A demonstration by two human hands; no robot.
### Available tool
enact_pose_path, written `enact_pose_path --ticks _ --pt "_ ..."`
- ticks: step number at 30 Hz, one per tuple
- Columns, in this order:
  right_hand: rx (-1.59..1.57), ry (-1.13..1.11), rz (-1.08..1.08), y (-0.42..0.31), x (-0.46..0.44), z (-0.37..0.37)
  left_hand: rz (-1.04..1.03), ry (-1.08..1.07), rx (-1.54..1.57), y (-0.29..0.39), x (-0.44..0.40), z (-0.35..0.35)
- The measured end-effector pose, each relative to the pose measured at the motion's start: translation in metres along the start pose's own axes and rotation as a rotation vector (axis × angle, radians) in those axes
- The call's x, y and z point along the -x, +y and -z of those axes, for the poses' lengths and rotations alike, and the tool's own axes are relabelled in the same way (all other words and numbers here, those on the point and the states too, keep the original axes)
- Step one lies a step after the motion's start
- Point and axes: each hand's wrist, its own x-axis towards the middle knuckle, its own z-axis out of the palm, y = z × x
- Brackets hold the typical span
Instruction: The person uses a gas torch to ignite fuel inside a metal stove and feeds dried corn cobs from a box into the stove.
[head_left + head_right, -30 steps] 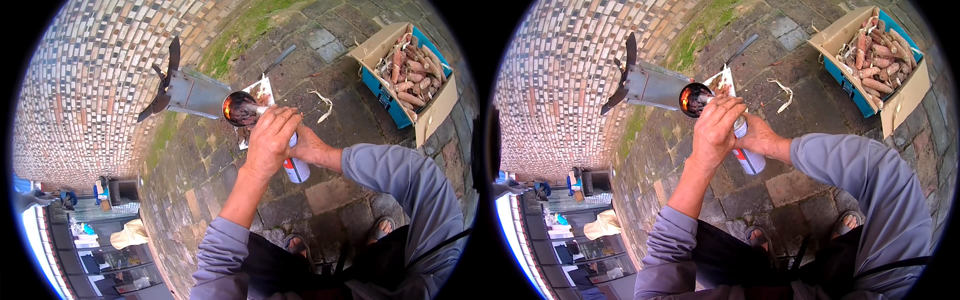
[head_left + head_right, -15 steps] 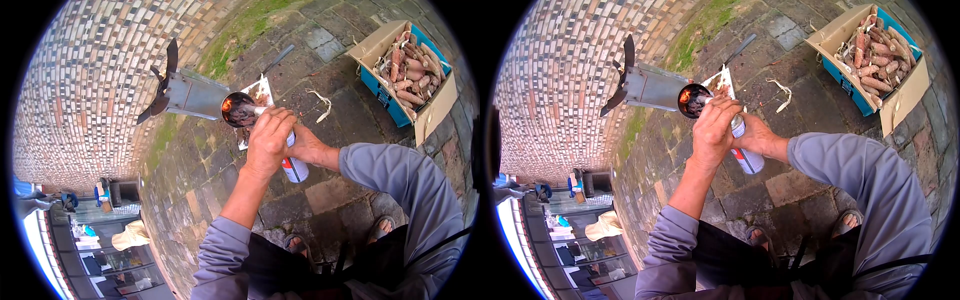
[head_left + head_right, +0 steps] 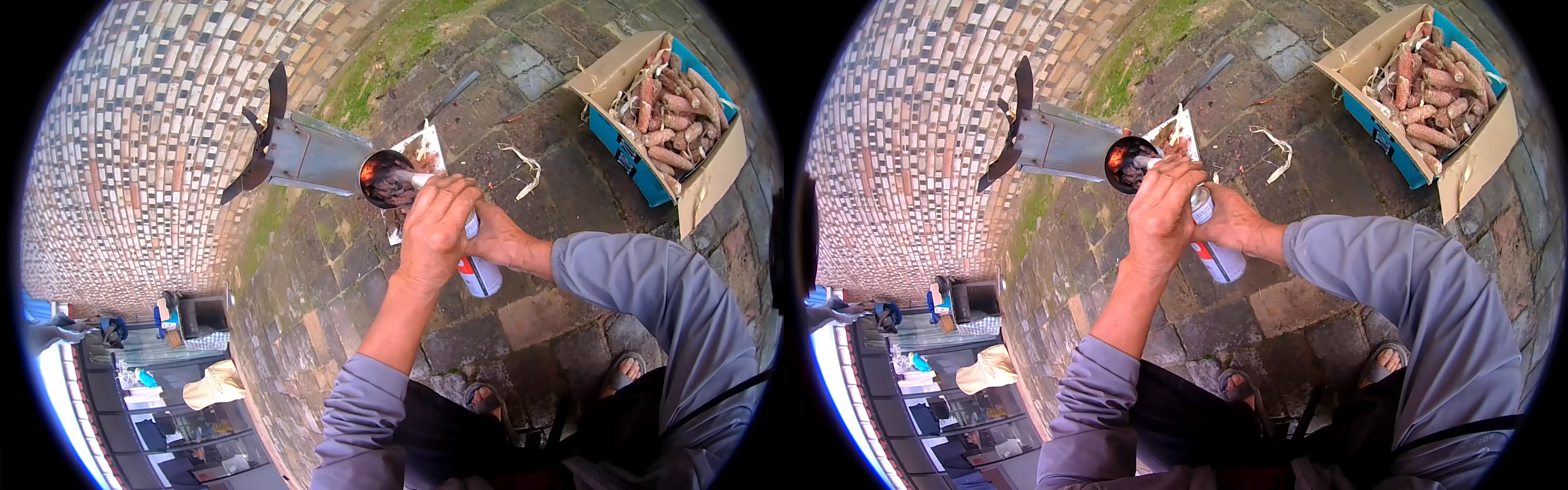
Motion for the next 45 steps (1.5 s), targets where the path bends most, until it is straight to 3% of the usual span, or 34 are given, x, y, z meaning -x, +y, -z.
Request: enact_pose_path --ticks 29,45 --pt "-0.041 0.073 -0.080 0.002 -0.001 -0.005 -0.014 0.092 -0.006 -0.004 0.002 -0.005" --pt "0.024 0.068 -0.057 0.009 -0.005 -0.002 -0.007 0.036 -0.029 -0.007 0.003 -0.005"
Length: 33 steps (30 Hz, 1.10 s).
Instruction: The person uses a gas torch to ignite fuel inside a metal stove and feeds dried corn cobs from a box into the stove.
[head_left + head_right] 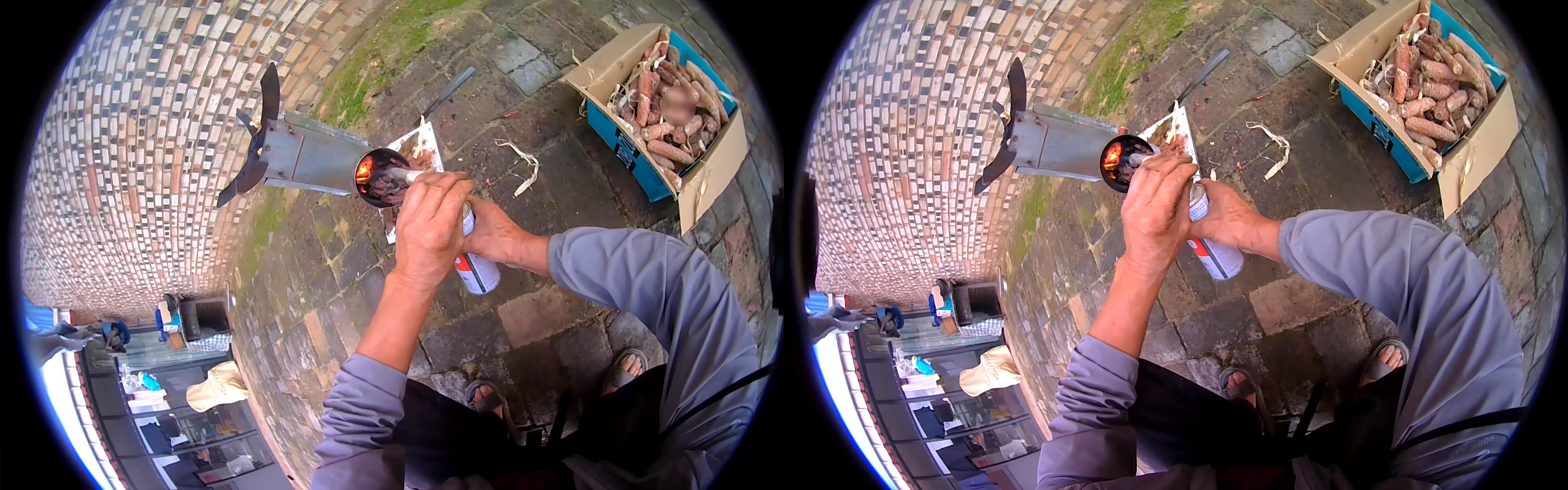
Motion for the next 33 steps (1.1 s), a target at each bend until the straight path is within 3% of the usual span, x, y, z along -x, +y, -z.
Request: enact_pose_path --ticks 18,22,27,29,33 --pt "-0.062 0.001 0.009 -0.004 -0.001 -0.002 -0.009 -0.011 -0.008 0.004 -0.003 0.008" --pt "-0.070 -0.004 -0.004 -0.003 -0.002 -0.002 0.066 -0.042 -0.003 0.025 -0.002 0.031" --pt "-0.166 -0.043 -0.048 0.002 -0.008 0.001 0.218 -0.259 0.148 0.073 0.016 0.084" --pt "-0.160 -0.070 -0.114 -0.005 -0.003 0.003 0.326 -0.551 0.333 0.087 0.030 0.096" --pt "-0.188 -0.069 -0.112 -0.001 -0.003 0.001 0.398 -0.824 0.369 0.088 0.052 0.098"
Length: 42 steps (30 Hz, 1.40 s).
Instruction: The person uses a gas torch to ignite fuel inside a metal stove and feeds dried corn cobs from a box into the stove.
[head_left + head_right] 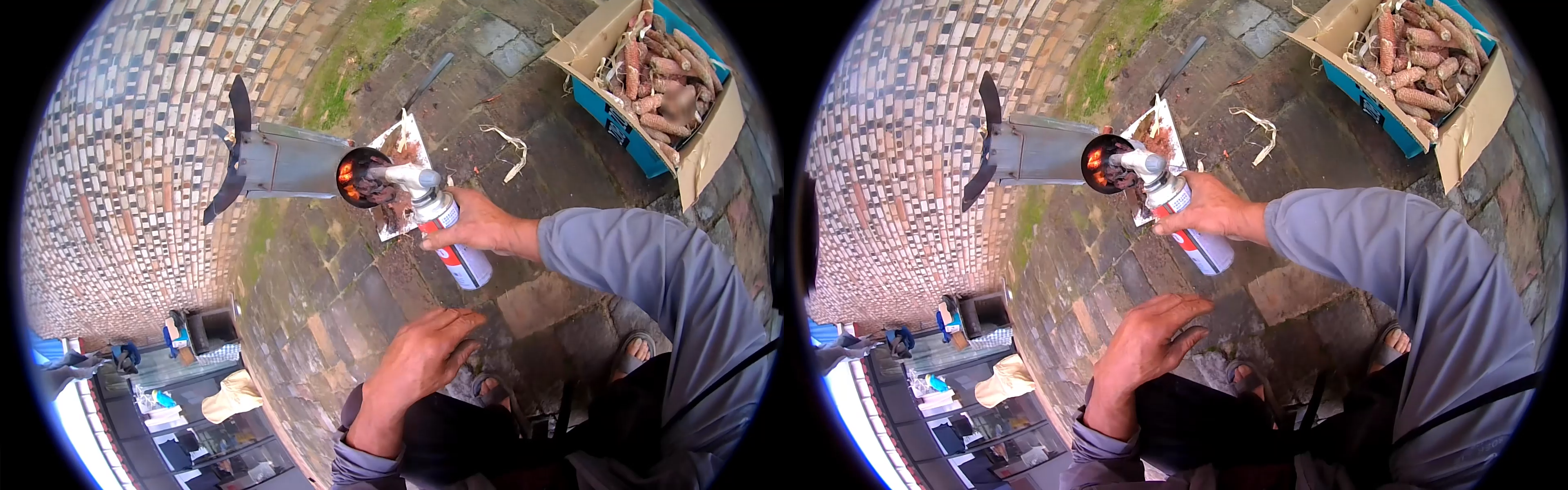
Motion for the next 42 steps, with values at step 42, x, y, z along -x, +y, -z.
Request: enact_pose_path --ticks 42 --pt "-0.267 -0.091 -0.087 -0.013 0.000 -0.011 0.075 -0.206 -0.130 -0.002 -0.007 -0.002"
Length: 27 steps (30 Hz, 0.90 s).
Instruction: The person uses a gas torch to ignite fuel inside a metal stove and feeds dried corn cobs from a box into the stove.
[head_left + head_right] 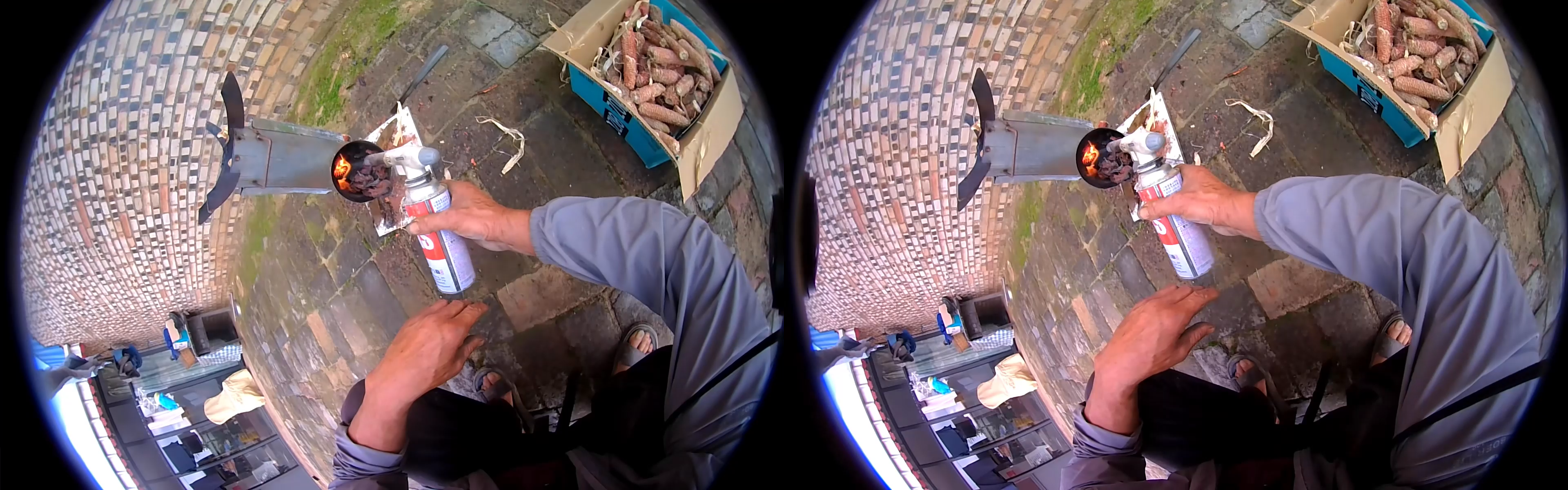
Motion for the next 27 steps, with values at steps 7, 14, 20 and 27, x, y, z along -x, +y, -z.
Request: enact_pose_path --ticks 7,14,20,27 --pt "-0.043 0.058 0.114 0.009 -0.009 -0.008 0.004 0.013 0.005 0.002 0.003 0.000" --pt "-0.145 0.116 0.057 0.003 -0.021 -0.022 -0.015 0.039 0.004 -0.003 0.006 0.000" --pt "-0.224 0.169 -0.002 0.008 -0.020 -0.043 -0.097 0.007 -0.033 -0.008 -0.001 0.001" --pt "-0.451 0.225 0.060 0.027 -0.024 -0.068 -0.164 -0.129 -0.032 0.004 0.006 -0.008"
